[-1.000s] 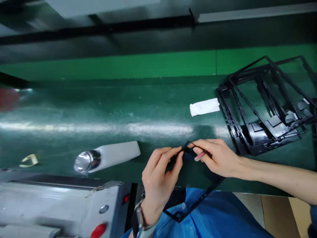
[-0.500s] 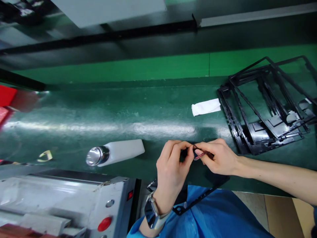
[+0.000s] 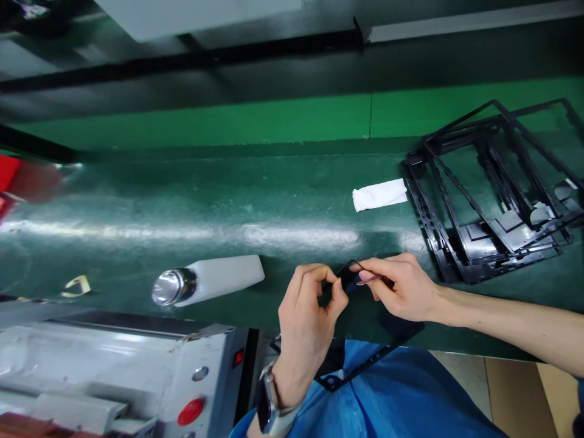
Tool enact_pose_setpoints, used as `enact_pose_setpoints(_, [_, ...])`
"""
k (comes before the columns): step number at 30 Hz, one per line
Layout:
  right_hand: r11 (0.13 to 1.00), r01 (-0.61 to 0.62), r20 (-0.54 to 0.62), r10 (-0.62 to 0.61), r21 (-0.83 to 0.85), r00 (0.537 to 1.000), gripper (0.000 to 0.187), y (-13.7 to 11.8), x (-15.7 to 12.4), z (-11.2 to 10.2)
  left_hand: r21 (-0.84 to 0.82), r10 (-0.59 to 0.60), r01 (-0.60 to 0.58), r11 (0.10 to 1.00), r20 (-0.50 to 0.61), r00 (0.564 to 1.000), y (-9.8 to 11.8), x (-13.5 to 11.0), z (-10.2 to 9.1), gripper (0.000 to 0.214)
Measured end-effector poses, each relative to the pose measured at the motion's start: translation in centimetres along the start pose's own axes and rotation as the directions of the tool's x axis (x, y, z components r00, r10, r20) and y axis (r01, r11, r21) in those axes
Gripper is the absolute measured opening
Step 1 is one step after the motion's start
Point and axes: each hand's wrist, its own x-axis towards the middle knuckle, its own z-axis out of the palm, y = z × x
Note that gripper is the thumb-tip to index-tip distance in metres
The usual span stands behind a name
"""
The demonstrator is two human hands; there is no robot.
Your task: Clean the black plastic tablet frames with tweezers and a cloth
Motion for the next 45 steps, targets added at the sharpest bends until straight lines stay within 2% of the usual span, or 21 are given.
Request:
enact_pose_setpoints(4, [1.0,-0.009,0.022,0.008,0.008,1.0,0.024,0.1,0.0,0.0,-0.113,-0.013,0.011,0.994,-0.022,1.0,0.2,0.3,0.6,0.018])
enact_pose_setpoints(9, [1.0,-0.03,0.047,0.03,-0.005,0.998,0.026,0.2,-0.1,-0.2,-0.209,-0.099,0.116,0.971,0.089,0.991,0.5,0.5,1.1,0.014])
enact_pose_setpoints(16, [1.0,-0.018,0.017,0.018,-0.01,1.0,0.026,0.2,0.0,-0.2,-0.212,-0.221,0.252,0.944,0.161,0.962,0.2,-0.4,-1.6,0.009])
enact_pose_setpoints(19, [1.0,-0.014,0.012,0.014,-0.011,1.0,0.027,0.2,0.0,-0.1,-0.146,-0.159,0.178,0.973,0.137,0.978,0.3,-0.1,-2.0,0.007])
enact_pose_setpoints(21, [1.0,-0.014,0.012,0.014,-0.014,1.0,0.027,0.2,0.0,-0.1,-0.012,-0.08,0.083,0.997,0.141,0.987,0.7,0.1,-2.0,0.01])
enact_pose_setpoints(24, [0.999,-0.022,0.02,0.022,-0.026,1.0,0.027,0.2,0.0,-0.1,0.21,0.0,-0.038,0.977,0.175,0.985,1.3,-0.2,-2.3,0.022])
enact_pose_setpoints(26, [0.999,-0.028,0.013,0.028,-0.032,1.0,0.027,0.2,-0.1,-0.1,0.299,0.005,-0.062,0.952,0.189,0.982,1.2,-0.9,-3.1,0.025])
enact_pose_setpoints(28, [0.999,-0.038,-0.003,0.038,-0.031,0.999,0.027,0.2,0.0,0.0,0.313,-0.011,-0.053,0.948,0.198,0.98,0.7,-1.7,-4.2,0.025])
enact_pose_setpoints(31, [0.999,-0.04,-0.015,0.04,-0.026,0.999,0.026,0.2,0.1,0.0,0.168,-0.04,0.0,0.986,0.239,0.97,-0.5,-2.4,-5.9,0.018])
enact_pose_setpoints(33, [0.999,-0.036,-0.011,0.036,-0.036,0.999,0.027,0.1,0.1,0.0,0.039,-0.049,0.041,0.998,0.236,0.97,-0.9,-2.3,-6.3,0.012])
enact_pose_setpoints(36, [0.998,-0.042,0.004,0.042,-0.054,0.999,0.028,0.2,0.0,0.0,-0.2,-0.022,0.061,0.978,0.195,0.98,-0.4,-1.6,-5.3,0.013])
enact_pose_setpoints(39, [0.997,-0.052,0.025,0.053,-0.052,0.998,0.029,0.3,-0.2,-0.1,-0.442,0.08,0.007,0.897,0.178,0.981,0.8,-0.8,-3.4,0.019])
enact_pose_setpoints(42, [0.997,-0.065,0.029,0.067,-0.046,0.997,0.028,0.4,-0.3,-0.1,-0.446,0.068,-0.004,0.895,0.127,0.99,1.3,-0.5,-2.4,0.018])
enact_pose_setpoints(45, [0.996,-0.073,0.033,0.075,-0.053,0.997,0.027,0.3,-0.3,0.0,-0.295,-0.063,0.083,0.952,0.079,0.995,1.0,-0.7,-2.7,0.017])
